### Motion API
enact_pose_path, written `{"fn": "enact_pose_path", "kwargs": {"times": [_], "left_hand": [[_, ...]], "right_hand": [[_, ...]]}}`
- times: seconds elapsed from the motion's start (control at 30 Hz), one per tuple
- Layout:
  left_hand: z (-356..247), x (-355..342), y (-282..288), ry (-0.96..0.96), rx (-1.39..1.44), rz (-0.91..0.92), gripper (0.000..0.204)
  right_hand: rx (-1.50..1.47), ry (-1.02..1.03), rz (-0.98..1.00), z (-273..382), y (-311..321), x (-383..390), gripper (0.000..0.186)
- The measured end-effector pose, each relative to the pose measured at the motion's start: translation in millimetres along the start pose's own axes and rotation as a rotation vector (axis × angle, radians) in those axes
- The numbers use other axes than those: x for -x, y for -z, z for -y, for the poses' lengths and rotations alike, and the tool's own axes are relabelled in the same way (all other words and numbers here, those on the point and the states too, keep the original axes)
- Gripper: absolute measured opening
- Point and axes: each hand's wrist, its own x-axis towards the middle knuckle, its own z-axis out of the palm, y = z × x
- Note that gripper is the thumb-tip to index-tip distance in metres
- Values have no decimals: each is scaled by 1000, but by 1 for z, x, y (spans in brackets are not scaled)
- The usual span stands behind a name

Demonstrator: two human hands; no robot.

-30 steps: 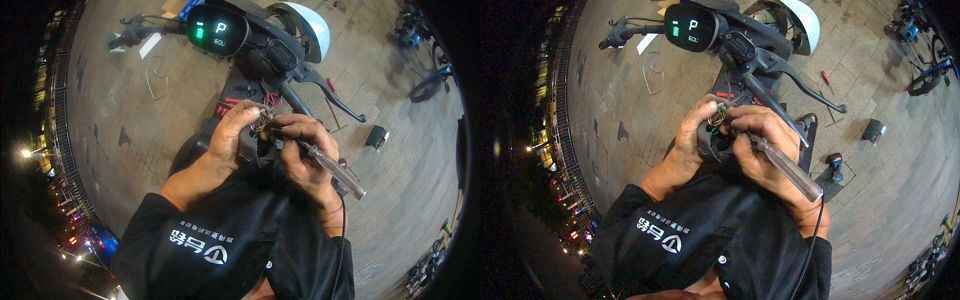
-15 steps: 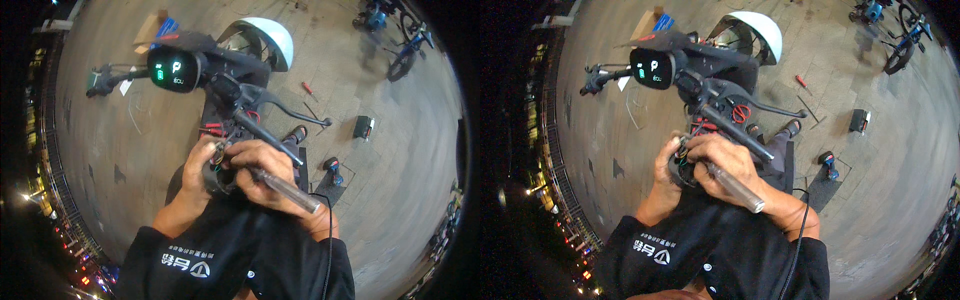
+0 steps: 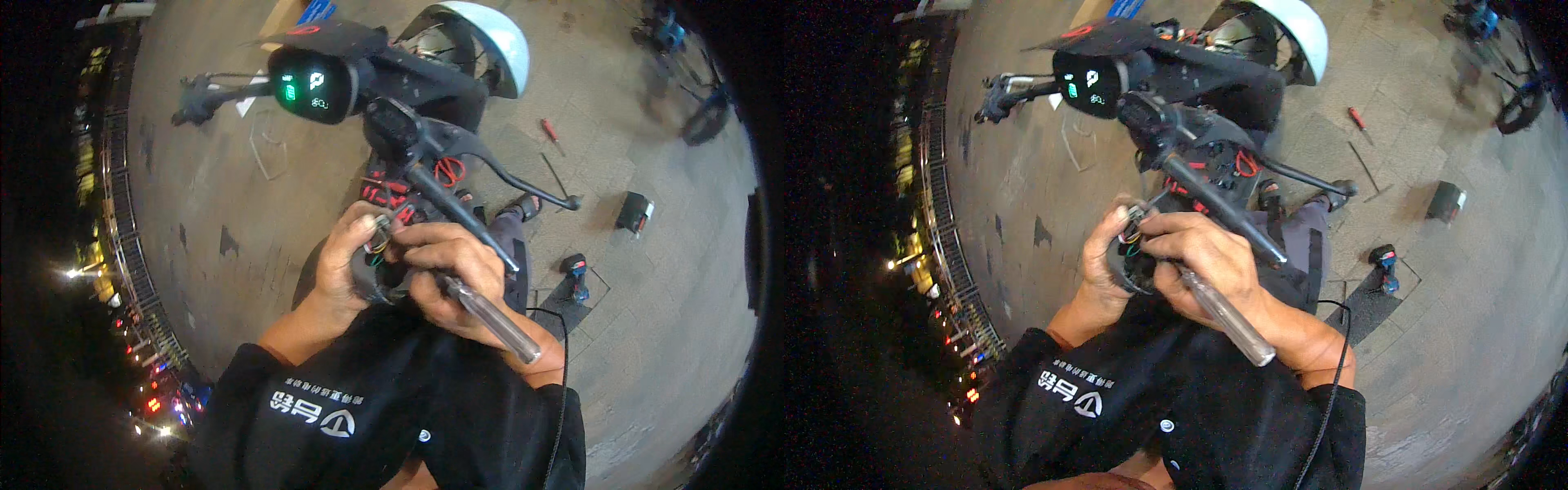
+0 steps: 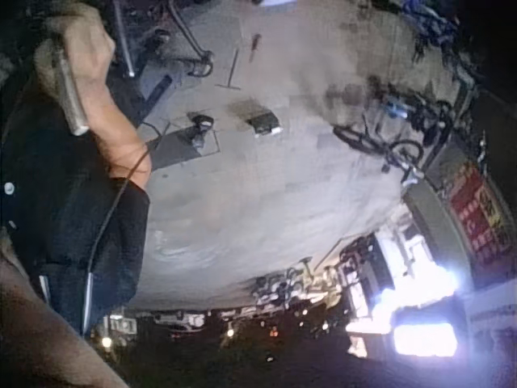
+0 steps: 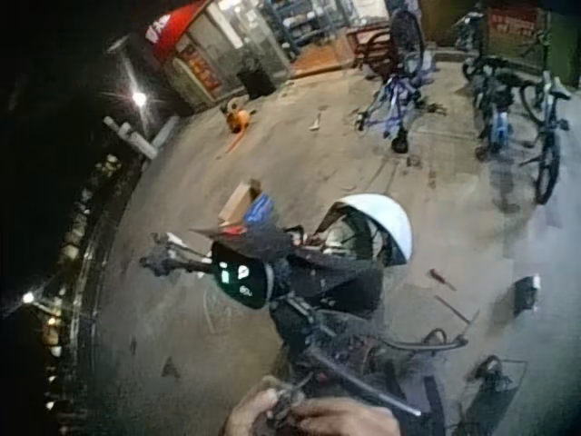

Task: The person repairs wiring on an electric scooter's handlebar assembly. They strip wire ends with a screwdriver, connect wires to a small connector, and trim excess wire with scissors. The scooter's digital display is visible and active during the process.

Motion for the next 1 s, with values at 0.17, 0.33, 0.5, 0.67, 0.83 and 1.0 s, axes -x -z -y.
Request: {"fn": "enact_pose_path", "kwargs": {"times": [0.17, 0.33, 0.5, 0.67, 0.83, 1.0], "left_hand": [[7, -2, 12, 10, 185, 91, 20], [5, -4, 14, 26, 178, 112, 20], [9, -7, 18, 18, 223, 153, 20], [6, -6, 15, 23, 206, 127, 18], [5, -5, 13, 29, 203, 102, 18], [7, -6, 15, 4, 179, 134, 18]], "right_hand": [[33, 8, -9, 0, -2, 3, 24], [43, 16, -25, 0, -4, 4, 22], [73, 11, -5, 4, -4, 0, 22], [58, -21, 14, 6, -3, -3, 24], [61, -27, 53, 7, -1, -5, 28], [75, -18, 81, 10, 2, -9, 28]]}}
